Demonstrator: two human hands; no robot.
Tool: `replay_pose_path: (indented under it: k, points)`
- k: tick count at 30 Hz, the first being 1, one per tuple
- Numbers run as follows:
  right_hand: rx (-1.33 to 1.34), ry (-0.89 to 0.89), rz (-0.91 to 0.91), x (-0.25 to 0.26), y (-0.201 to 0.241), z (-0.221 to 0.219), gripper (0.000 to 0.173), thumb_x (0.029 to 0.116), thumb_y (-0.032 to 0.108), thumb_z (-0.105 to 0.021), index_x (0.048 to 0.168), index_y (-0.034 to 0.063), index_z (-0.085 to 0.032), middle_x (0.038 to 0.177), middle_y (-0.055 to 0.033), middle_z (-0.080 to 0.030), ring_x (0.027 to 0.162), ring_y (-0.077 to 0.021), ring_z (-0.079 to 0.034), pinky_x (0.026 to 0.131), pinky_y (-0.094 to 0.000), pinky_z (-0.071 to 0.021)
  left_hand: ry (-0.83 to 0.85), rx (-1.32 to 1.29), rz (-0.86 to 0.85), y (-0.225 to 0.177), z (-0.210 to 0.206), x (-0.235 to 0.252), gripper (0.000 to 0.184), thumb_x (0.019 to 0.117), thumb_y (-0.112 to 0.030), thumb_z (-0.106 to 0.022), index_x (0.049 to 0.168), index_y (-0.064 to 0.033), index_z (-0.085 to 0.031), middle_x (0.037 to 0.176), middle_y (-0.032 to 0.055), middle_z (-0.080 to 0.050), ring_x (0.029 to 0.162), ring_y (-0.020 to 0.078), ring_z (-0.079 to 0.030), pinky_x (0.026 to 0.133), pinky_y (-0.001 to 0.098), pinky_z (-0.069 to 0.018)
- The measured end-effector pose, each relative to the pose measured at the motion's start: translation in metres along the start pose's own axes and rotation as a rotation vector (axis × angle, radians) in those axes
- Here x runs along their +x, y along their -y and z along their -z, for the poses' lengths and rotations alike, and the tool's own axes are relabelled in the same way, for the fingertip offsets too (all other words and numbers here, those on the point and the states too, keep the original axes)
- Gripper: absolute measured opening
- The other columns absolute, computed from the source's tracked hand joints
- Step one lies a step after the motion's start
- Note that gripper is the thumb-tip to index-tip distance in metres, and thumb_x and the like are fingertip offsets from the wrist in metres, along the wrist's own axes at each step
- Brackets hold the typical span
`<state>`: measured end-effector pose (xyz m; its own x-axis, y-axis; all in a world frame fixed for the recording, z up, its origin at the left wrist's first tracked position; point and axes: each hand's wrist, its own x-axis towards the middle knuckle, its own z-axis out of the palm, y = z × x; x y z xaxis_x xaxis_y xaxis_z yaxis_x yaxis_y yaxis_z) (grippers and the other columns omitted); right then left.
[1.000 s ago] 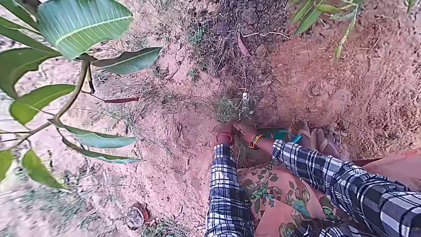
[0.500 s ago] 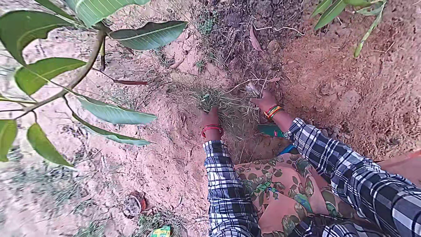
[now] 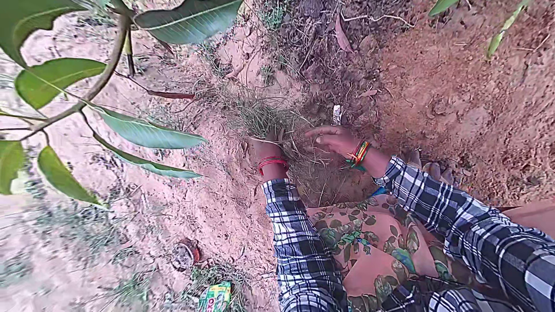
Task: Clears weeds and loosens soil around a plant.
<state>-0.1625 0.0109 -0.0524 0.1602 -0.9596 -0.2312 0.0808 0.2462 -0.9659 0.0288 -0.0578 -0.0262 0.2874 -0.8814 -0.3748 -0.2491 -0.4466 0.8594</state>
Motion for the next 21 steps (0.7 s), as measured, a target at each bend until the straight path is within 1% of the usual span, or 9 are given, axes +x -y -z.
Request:
replay_pose_path:
  k: [2,5,8,9,11,12,14,18,21]
  points:
    - [-0.199,-0.144,-0.157,0.010,-0.014,0.022,0.025,0.1028,0.006,-0.053,0.122,0.0018,-0.069,0.121,-0.0129,-0.070,0.099,-0.0194,-0.068,0.086,-0.0389,-0.0564,-0.076,-0.075,-0.054,-0.005,0.012,0.002,0.040,0.1002,-0.012,-0.061,0.136,0.0017,-0.054,0.117,0.0152,-0.066,0.098,0.0160,-0.066,0.088,0.0342,-0.0548]
    - [-0.517,-0.081,-0.321,0.011,-0.043,0.026,0.035,0.0946,0.001,-0.066,0.129,-0.0006,-0.066,0.129,-0.0232,-0.066,0.118,-0.0363,-0.064,0.103,-0.0547,-0.0492,-0.120,-0.206,-0.136,-0.017,0.023,-0.007,0.036,0.0993,-0.007,-0.061,0.133,0.0028,-0.053,0.108,0.0101,-0.067,0.090,0.0088,-0.067,0.081,0.0269,-0.0567]
    - [-0.831,0.099,-0.319,0.004,-0.078,-0.014,0.085,0.0818,0.023,-0.088,0.155,0.0123,-0.047,0.163,-0.0239,-0.035,0.145,-0.0475,-0.039,0.116,-0.0658,-0.0330,-0.131,-0.283,-0.187,-0.025,0.026,-0.018,0.037,0.0989,-0.004,-0.061,0.134,0.0028,-0.050,0.106,0.0082,-0.066,0.088,0.0063,-0.066,0.080,0.0240,-0.0565]
    - [-0.926,0.143,-0.332,-0.002,-0.085,-0.033,0.086,0.0825,0.031,-0.088,0.157,0.0186,-0.047,0.167,-0.0248,-0.026,0.148,-0.0527,-0.031,0.115,-0.0714,-0.0278,-0.143,-0.280,-0.186,-0.024,0.026,-0.019,0.038,0.0987,-0.005,-0.062,0.134,0.0025,-0.051,0.106,0.0083,-0.067,0.088,0.0066,-0.066,0.080,0.0247,-0.0567]
    - [-0.985,0.188,-0.270,-0.015,-0.086,-0.061,0.058,0.0897,0.015,-0.079,0.145,0.0190,-0.061,0.161,-0.0260,-0.037,0.141,-0.0533,-0.040,0.111,-0.0672,-0.0380,-0.156,-0.305,-0.202,-0.022,0.026,-0.019,0.038,0.0981,-0.005,-0.064,0.133,0.0028,-0.051,0.107,0.0084,-0.066,0.091,0.0074,-0.066,0.082,0.0261,-0.0567]
    - [-0.973,0.241,-0.194,-0.018,-0.084,-0.065,0.044,0.0908,-0.001,-0.071,0.134,0.0102,-0.068,0.149,-0.0274,-0.049,0.129,-0.0507,-0.053,0.105,-0.0627,-0.0465,-0.163,-0.334,-0.200,-0.021,0.026,-0.020,0.038,0.0969,-0.005,-0.065,0.131,0.0021,-0.052,0.105,0.0080,-0.067,0.090,0.0080,-0.067,0.081,0.0269,-0.0571]
    - [-0.966,0.369,-0.156,-0.009,-0.077,-0.055,0.038,0.0897,-0.015,-0.060,0.123,-0.0014,-0.070,0.133,-0.0256,-0.061,0.120,-0.0447,-0.061,0.102,-0.0587,-0.0491,-0.149,-0.393,-0.192,-0.021,0.027,-0.022,0.037,0.0945,-0.004,-0.068,0.128,0.0000,-0.053,0.101,0.0070,-0.067,0.087,0.0092,-0.068,0.078,0.0281,-0.0585]
    - [-0.893,-0.022,-0.277,0.033,-0.057,0.002,0.037,0.0899,-0.005,-0.065,0.127,-0.0048,-0.067,0.133,-0.0294,-0.062,0.126,-0.0461,-0.059,0.107,-0.0639,-0.0453,-0.094,-0.213,-0.098,-0.019,0.033,-0.026,0.036,0.0947,-0.015,-0.072,0.126,-0.0038,-0.059,0.101,0.0054,-0.069,0.086,0.0081,-0.067,0.077,0.0284,-0.0579]
    - [-1.109,0.045,-0.309,0.059,-0.075,0.018,0.046,0.0895,0.011,-0.076,0.133,-0.0012,-0.065,0.142,-0.0308,-0.056,0.133,-0.0516,-0.051,0.106,-0.0705,-0.0423,-0.024,0.013,-0.019,-0.016,0.022,-0.019,0.050,0.0929,-0.024,-0.074,0.135,-0.0023,-0.058,0.117,0.0137,-0.069,0.104,0.0191,-0.067,0.091,0.0422,-0.0555]
